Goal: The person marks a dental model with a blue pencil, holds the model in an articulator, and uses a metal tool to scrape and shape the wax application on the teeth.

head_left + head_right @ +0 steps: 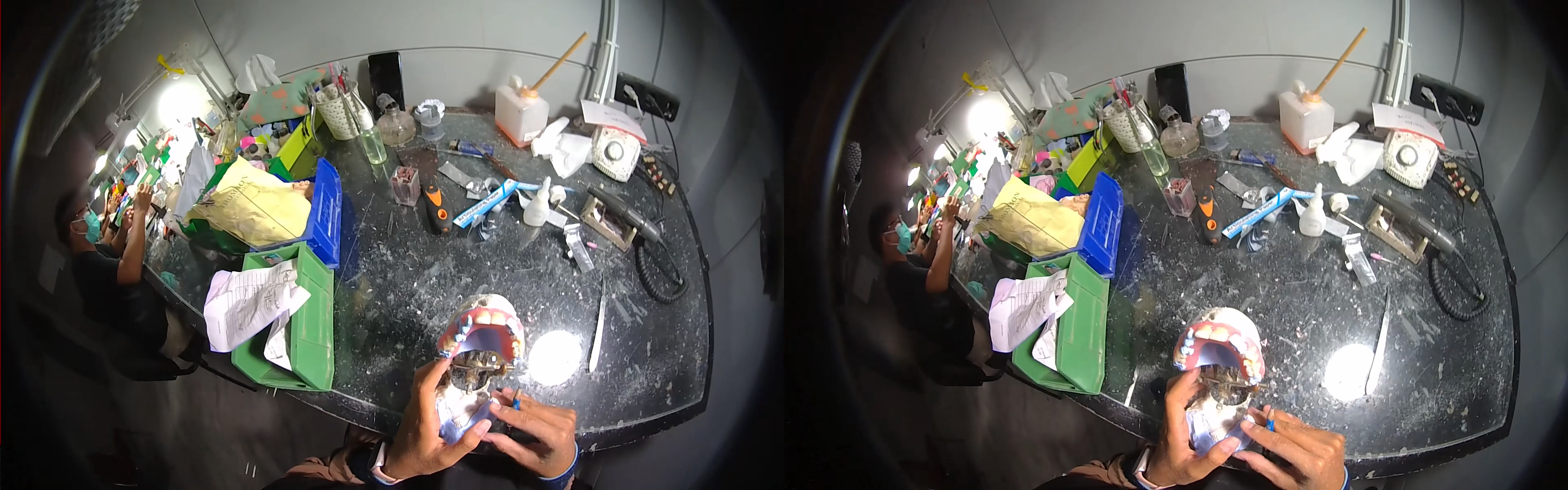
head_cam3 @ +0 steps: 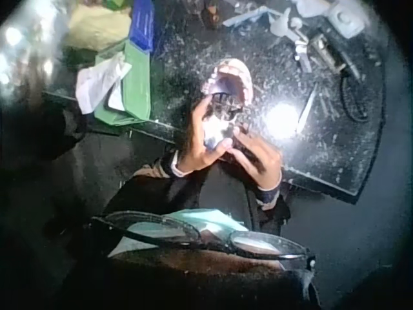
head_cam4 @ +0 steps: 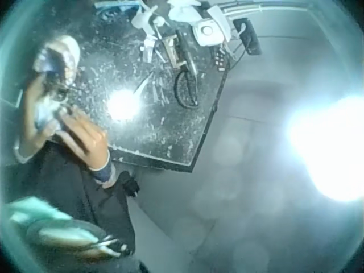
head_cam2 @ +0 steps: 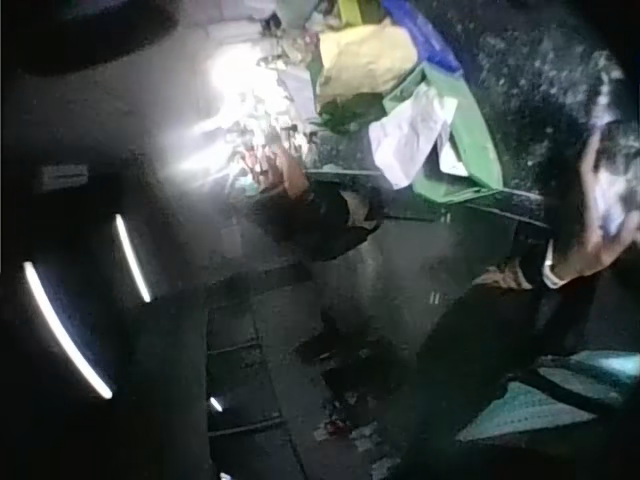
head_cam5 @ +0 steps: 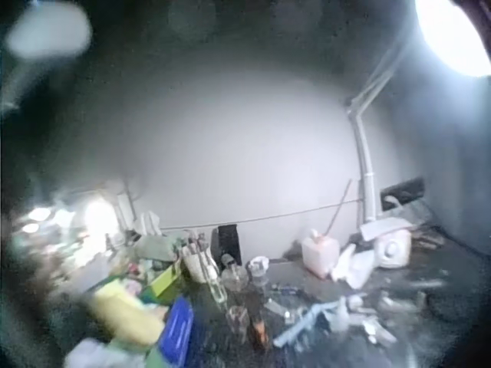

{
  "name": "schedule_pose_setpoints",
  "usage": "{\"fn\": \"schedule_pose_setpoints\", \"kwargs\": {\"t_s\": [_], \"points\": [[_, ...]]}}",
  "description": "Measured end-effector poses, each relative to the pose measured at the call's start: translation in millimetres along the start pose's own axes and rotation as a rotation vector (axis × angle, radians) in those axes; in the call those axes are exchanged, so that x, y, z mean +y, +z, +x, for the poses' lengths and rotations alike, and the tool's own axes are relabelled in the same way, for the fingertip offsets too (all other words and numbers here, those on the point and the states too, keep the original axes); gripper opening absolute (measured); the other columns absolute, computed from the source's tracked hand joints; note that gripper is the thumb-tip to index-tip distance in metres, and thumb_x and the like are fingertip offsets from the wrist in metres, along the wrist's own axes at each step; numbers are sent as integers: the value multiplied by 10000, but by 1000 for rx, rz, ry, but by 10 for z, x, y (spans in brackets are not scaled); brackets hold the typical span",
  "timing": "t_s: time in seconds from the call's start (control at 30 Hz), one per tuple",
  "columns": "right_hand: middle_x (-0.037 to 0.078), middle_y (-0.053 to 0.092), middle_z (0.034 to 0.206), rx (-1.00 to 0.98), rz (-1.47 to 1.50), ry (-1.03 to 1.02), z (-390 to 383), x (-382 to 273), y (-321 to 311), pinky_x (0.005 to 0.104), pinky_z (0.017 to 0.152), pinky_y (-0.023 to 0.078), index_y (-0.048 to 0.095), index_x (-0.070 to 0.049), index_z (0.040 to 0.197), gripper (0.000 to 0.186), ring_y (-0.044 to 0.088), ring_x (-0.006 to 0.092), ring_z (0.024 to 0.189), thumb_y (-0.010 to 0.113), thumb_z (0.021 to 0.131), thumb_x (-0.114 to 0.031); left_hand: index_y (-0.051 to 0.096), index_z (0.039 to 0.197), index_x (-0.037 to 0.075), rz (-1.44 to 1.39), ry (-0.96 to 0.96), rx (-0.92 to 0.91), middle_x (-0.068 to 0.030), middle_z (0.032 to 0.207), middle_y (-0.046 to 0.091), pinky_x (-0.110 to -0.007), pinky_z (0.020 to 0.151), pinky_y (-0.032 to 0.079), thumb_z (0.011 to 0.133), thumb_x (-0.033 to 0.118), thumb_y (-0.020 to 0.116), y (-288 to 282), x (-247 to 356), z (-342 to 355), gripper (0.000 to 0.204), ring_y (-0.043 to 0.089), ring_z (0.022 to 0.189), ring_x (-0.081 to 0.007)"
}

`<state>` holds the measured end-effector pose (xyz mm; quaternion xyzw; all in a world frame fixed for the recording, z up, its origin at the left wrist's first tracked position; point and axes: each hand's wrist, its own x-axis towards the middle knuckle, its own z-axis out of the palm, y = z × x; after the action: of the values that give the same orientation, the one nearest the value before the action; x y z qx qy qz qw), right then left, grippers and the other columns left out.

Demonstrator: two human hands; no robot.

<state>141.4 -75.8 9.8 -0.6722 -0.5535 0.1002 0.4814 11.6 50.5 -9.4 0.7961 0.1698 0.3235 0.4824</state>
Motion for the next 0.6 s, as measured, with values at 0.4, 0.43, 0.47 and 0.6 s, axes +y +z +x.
{"fn": "schedule_pose_setpoints", "kwargs": {"t_s": [0.4,0.43,0.47,0.6], "points": [[198,668,1003,-172,-38,18,46,-136,-79,359,836,507,664,17,1039,340,669,292,924,764,720,-42,195,1398,-37,-2,40,77,-232,1311,371,-399,984,348,833,239,657,-17,61,-146,780,426,1174,-324],[198,666,1007,-190,-49,186,-453,613,58,362,832,508,648,15,1080,362,668,294,921,755,739,-48,196,1398,-36,-101,122,-15,-230,1309,372,-396,974,356,835,232,654,64,91,-27,774,437,1158,-319],[197,667,1001,-191,-9,101,-195,279,34,360,830,508,641,13,1096,372,668,289,921,751,746,-49,197,1397,-34,-86,66,21,-229,1307,373,-393,964,364,836,225,651,29,82,-89,767,447,1143,-313],[192,669,991,-209,45,9,28,-139,-32,351,818,512,615,2,1149,413,666,274,918,744,760,-50,201,1396,-28,-124,8,84,-223,1298,378,-380,923,397,842,196,639,-122,154,-168,741,488,1080,-291]]}}
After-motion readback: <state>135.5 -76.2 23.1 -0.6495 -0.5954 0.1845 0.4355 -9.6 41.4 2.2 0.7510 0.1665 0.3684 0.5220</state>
